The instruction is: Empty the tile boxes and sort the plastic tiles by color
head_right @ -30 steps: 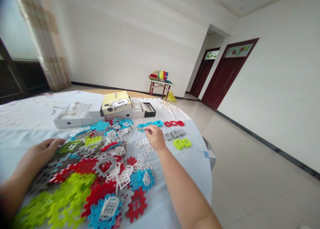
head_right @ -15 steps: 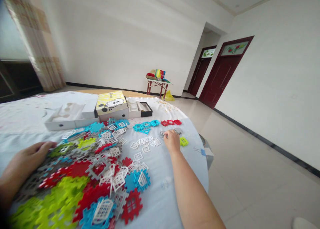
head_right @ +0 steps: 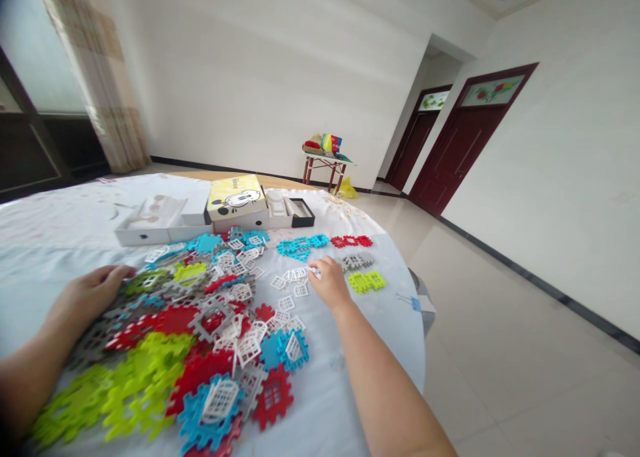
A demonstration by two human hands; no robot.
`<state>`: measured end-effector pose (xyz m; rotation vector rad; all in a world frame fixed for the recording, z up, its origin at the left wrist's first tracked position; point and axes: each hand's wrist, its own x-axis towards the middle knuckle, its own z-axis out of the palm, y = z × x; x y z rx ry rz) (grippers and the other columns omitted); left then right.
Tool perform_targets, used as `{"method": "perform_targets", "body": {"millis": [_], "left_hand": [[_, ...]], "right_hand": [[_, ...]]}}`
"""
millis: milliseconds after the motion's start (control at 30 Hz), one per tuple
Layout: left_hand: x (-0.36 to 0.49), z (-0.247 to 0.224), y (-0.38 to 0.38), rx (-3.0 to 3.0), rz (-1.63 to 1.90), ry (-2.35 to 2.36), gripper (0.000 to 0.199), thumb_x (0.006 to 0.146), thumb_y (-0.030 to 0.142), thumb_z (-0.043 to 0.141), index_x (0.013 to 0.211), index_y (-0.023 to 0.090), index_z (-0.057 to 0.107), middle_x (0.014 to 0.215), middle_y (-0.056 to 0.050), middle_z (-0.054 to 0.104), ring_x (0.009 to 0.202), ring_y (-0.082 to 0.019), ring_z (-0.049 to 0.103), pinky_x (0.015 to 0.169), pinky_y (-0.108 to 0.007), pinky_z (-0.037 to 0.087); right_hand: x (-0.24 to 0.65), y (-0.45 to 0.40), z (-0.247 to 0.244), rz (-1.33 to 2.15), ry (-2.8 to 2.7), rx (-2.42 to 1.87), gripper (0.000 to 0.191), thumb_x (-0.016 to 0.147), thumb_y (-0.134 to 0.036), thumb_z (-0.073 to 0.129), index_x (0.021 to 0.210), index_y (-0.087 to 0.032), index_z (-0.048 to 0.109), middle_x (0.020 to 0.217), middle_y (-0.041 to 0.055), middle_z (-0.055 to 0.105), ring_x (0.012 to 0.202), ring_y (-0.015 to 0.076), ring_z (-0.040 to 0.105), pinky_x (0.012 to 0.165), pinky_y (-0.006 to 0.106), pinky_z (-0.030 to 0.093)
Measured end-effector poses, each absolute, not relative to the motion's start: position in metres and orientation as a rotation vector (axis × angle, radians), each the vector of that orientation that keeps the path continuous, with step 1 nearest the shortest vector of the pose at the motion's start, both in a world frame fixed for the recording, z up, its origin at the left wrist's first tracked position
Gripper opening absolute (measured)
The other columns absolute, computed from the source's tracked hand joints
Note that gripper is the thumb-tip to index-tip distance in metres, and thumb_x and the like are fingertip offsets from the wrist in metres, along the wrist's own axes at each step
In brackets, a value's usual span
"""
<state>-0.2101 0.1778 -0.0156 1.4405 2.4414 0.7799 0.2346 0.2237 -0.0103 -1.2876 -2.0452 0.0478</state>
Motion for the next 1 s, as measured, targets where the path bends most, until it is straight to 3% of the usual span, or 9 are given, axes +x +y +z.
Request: {"method": "perform_targets", "body": {"millis": [267, 500, 700, 867, 1000], "left_hand": [[-0.210, -0.016, 0.178, 1.439, 0.775, 2.449, 0.049, 0.079, 0.050, 0.032, 0.101, 0.021, 0.064, 0.092, -0.010, 0.064, 0.084, -0.024, 0.056, 0.061, -0.028, 0.039], [-0.206, -0.013, 0.176, 1.450, 0.766, 2.438, 0.049, 0.080, 0.050, 0.031, 0.101, 0.020, 0.064, 0.093, -0.010, 0.063, 0.083, -0.023, 0.055, 0.062, -0.027, 0.039], [-0.208, -0.013, 0.175, 1.477, 0.781, 2.424, 0.052, 0.081, 0.051, 0.031, 0.102, 0.018, 0.064, 0.094, -0.012, 0.063, 0.084, -0.023, 0.055, 0.063, -0.027, 0.039], [-0.208, -0.013, 0.175, 1.469, 0.762, 2.427, 0.052, 0.081, 0.052, 0.030, 0.104, 0.018, 0.063, 0.094, -0.012, 0.063, 0.084, -0.023, 0.055, 0.063, -0.026, 0.039], [-0.207, -0.012, 0.175, 1.469, 0.755, 2.428, 0.052, 0.081, 0.051, 0.031, 0.104, 0.018, 0.063, 0.095, -0.012, 0.063, 0.085, -0.023, 0.055, 0.063, -0.027, 0.039]], "right_hand": [[0.171, 0.199, -0.009, 0.372, -2.282, -1.021, 0.016, 0.076, -0.023, 0.059, 0.090, -0.019, 0.065, 0.085, 0.0036, 0.063, 0.077, 0.0133, 0.057, 0.077, 0.027, 0.044], [0.140, 0.196, -0.007, 0.642, -2.287, -1.088, 0.032, 0.075, -0.023, 0.058, 0.108, -0.021, 0.059, 0.087, 0.0031, 0.067, 0.073, 0.0140, 0.061, 0.073, 0.027, 0.047], [0.133, 0.196, -0.012, 0.864, -2.077, -1.077, 0.040, 0.070, -0.021, 0.062, 0.110, -0.023, 0.057, 0.083, -0.0003, 0.065, 0.070, 0.0125, 0.059, 0.069, 0.027, 0.048], [0.141, 0.199, -0.009, 1.037, -1.909, -1.011, 0.034, 0.069, -0.021, 0.061, 0.104, -0.019, 0.060, 0.083, 0.0005, 0.064, 0.074, 0.0123, 0.060, 0.071, 0.026, 0.048], [0.149, 0.198, 0.001, 0.911, -1.887, -0.985, 0.026, 0.071, -0.021, 0.060, 0.097, -0.017, 0.063, 0.084, 0.0022, 0.065, 0.075, 0.0130, 0.059, 0.071, 0.027, 0.047]]}}
